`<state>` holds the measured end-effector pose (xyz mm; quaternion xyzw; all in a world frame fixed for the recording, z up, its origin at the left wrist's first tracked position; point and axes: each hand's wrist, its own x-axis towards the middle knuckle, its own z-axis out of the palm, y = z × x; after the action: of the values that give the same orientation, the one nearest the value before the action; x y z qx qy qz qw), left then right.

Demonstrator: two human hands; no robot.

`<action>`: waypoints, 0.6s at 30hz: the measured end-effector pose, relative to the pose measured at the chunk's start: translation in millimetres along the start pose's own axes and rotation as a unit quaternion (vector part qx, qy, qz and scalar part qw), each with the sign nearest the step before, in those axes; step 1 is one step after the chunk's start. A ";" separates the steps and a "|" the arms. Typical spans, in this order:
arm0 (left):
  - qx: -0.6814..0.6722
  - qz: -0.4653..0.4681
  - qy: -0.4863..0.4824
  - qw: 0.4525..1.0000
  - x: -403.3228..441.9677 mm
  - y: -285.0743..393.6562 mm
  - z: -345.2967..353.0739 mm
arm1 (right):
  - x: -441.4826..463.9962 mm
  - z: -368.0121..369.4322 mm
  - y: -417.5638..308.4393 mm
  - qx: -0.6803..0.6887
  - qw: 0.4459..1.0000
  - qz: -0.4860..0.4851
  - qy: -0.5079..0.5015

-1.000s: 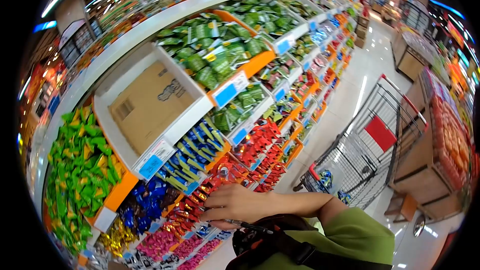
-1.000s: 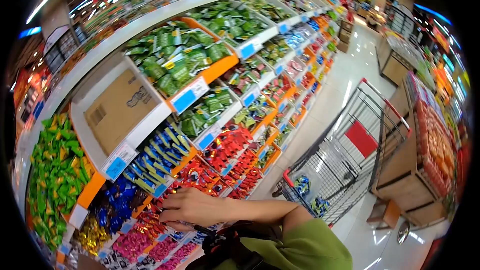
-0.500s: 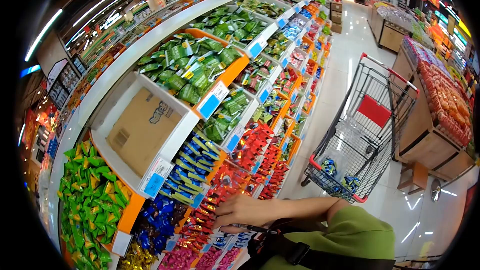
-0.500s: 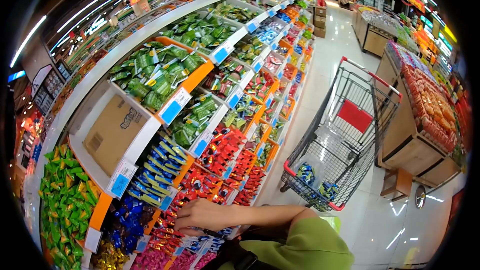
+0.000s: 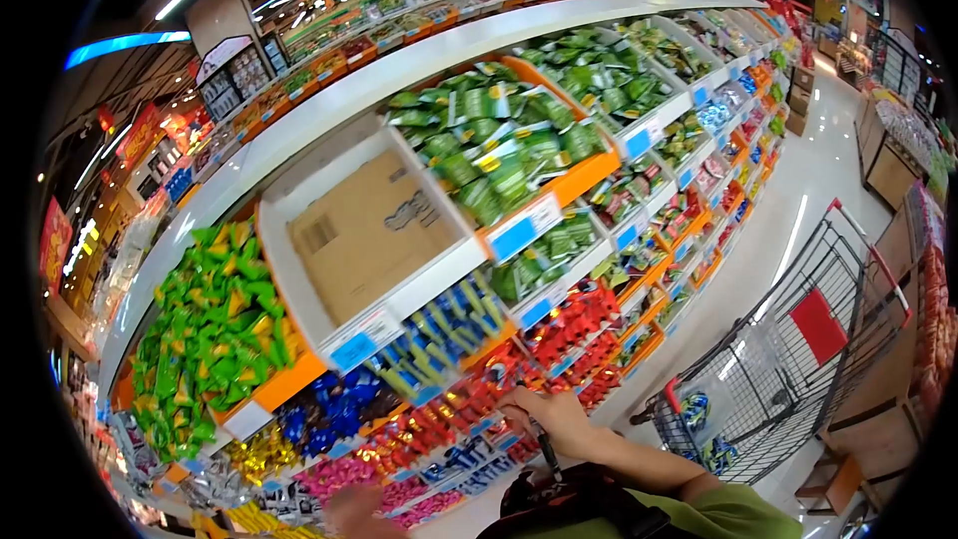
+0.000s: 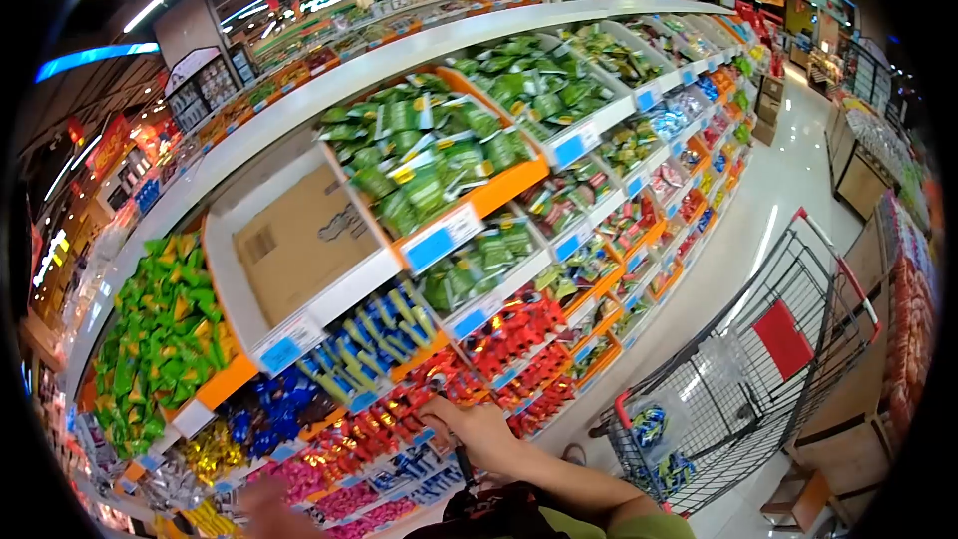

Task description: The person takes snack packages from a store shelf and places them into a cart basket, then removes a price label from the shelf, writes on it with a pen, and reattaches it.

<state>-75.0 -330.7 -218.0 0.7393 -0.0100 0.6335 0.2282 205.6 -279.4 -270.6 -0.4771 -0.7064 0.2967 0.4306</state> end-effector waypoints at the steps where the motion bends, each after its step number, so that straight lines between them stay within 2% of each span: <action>1: 0.195 -0.265 0.023 0.944 7.5 -36.6 44.6 | 0.9 -7.6 4.3 -0.054 0.996 -0.029 0.060; 2: 0.247 -0.464 -0.288 0.800 29.4 -30.4 73.9 | 1.0 -17.9 6.8 -0.115 0.989 -0.039 0.085; 3: 0.224 -0.377 -0.198 0.876 30.4 -53.1 106.5 | 1.7 -30.2 8.7 -0.174 0.978 -0.045 0.103; 4: 0.120 -0.442 -0.167 0.873 12.0 -65.1 124.4 | 1.0 -41.1 10.8 -0.229 0.965 -0.050 0.115; 5: 0.153 -0.409 -0.224 0.871 14.6 -71.3 137.4 | -0.3 -50.3 12.2 -0.244 0.961 -0.049 0.122; 6: 0.126 -0.426 -0.226 0.867 17.4 -72.3 149.9 | 0.3 -58.0 13.6 -0.255 0.957 -0.048 0.130; 8: 0.105 -0.340 -0.244 0.902 14.3 -93.0 162.7 | -2.0 -69.6 18.8 -0.275 0.948 -0.057 0.150; 10: 0.084 -0.320 -0.250 0.910 24.3 -98.7 174.8 | -6.0 -80.5 20.6 -0.284 0.940 -0.070 0.175; 15: 0.051 -0.313 -0.288 0.904 36.9 -102.5 196.3 | -20.7 -102.6 28.7 -0.276 0.944 -0.061 0.170; 18: 0.043 -0.335 -0.268 0.902 36.8 -100.0 205.2 | -28.8 -110.6 24.8 -0.268 0.949 -0.050 0.158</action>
<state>153.9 -302.9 -235.0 0.8498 0.2047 0.2973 0.3841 319.6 -296.1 -250.4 -0.5794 -0.7057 -0.0049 0.4078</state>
